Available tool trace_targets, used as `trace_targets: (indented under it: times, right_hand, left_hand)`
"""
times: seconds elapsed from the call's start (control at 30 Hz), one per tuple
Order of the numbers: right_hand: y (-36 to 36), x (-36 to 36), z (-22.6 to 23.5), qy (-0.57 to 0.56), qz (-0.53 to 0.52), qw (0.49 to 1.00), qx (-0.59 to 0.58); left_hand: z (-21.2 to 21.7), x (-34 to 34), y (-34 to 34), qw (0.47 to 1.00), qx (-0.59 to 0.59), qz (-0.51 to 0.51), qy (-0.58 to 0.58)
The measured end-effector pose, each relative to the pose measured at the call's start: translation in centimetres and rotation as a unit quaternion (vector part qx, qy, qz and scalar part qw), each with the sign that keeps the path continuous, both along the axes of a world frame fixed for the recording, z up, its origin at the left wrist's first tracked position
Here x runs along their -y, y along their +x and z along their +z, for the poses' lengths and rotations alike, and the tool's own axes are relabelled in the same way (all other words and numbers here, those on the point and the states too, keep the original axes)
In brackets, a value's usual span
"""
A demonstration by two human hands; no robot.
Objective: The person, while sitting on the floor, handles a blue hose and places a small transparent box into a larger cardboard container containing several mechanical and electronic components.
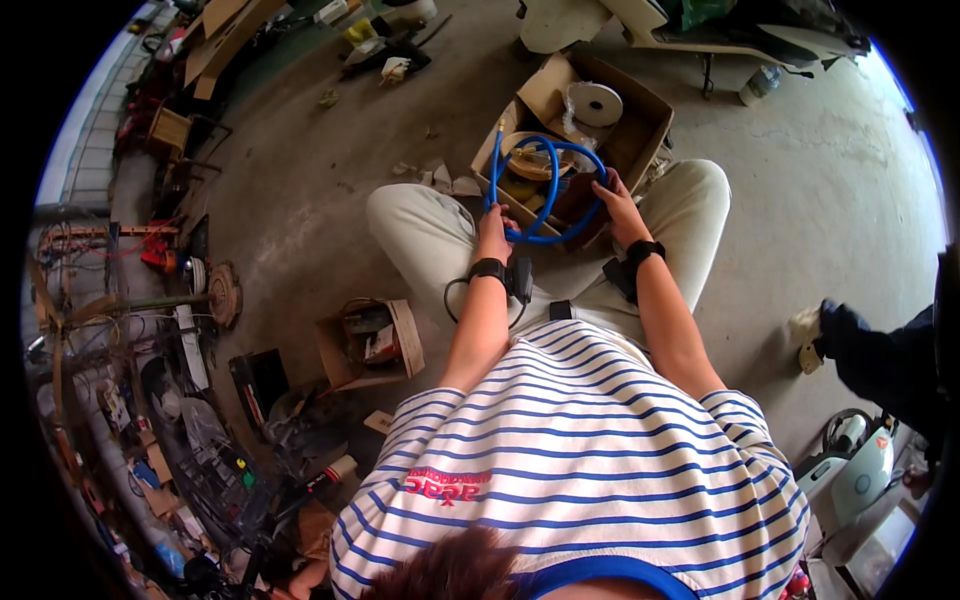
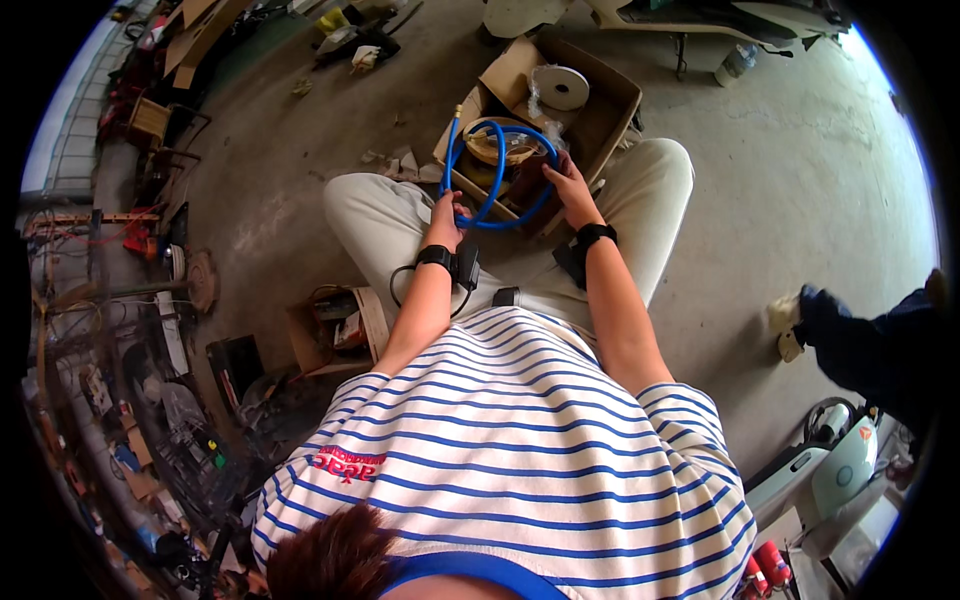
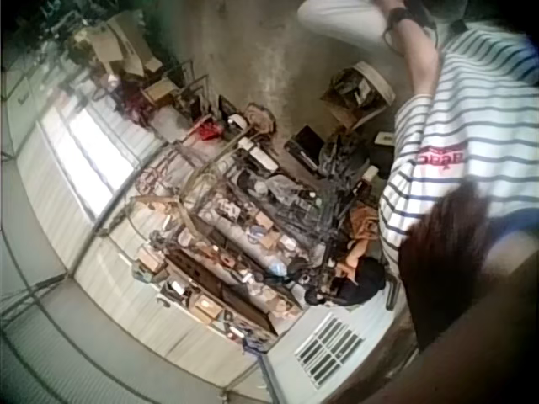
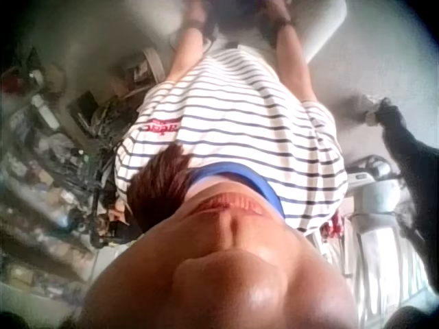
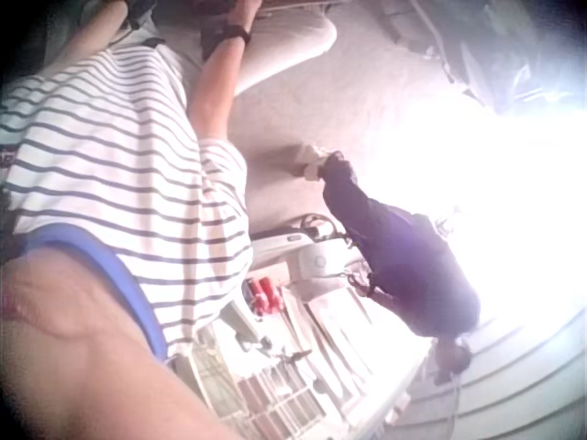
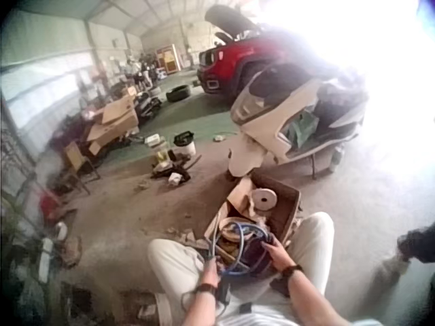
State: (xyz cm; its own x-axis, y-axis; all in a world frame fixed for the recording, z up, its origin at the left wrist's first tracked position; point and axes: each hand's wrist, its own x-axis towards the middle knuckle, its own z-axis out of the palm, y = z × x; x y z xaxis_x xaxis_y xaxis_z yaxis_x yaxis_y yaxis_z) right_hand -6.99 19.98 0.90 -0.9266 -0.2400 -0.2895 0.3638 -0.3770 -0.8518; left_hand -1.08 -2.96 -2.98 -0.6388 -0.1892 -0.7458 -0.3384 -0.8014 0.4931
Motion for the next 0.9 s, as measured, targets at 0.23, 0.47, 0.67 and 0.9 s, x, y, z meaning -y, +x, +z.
trace_targets:
  times: [0.23, 0.47, 0.67, 0.9]
  right_hand:
    - [0.6, 0.0, 0.4, 0.016, 0.069, 0.997, -0.014]
    - [1.3, 0.5, 1.5, 0.061, 0.103, 0.993, 0.0]
    - [0.1, -1.0, -2.1, 0.099, 0.054, 0.983, 0.143]
    - [-0.1, -0.4, -1.4, 0.023, -0.003, 0.988, 0.15]
  left_hand:
    - [1.5, -1.7, 0.4, 0.964, -0.102, -0.226, -0.098]
    - [1.5, -2.1, 0.7, 0.944, -0.135, -0.233, -0.189]
    - [3.8, -2.2, 0.0, 0.97, -0.219, -0.056, -0.09]
    - [2.9, -1.2, 0.1, 0.976, -0.216, -0.002, -0.038]
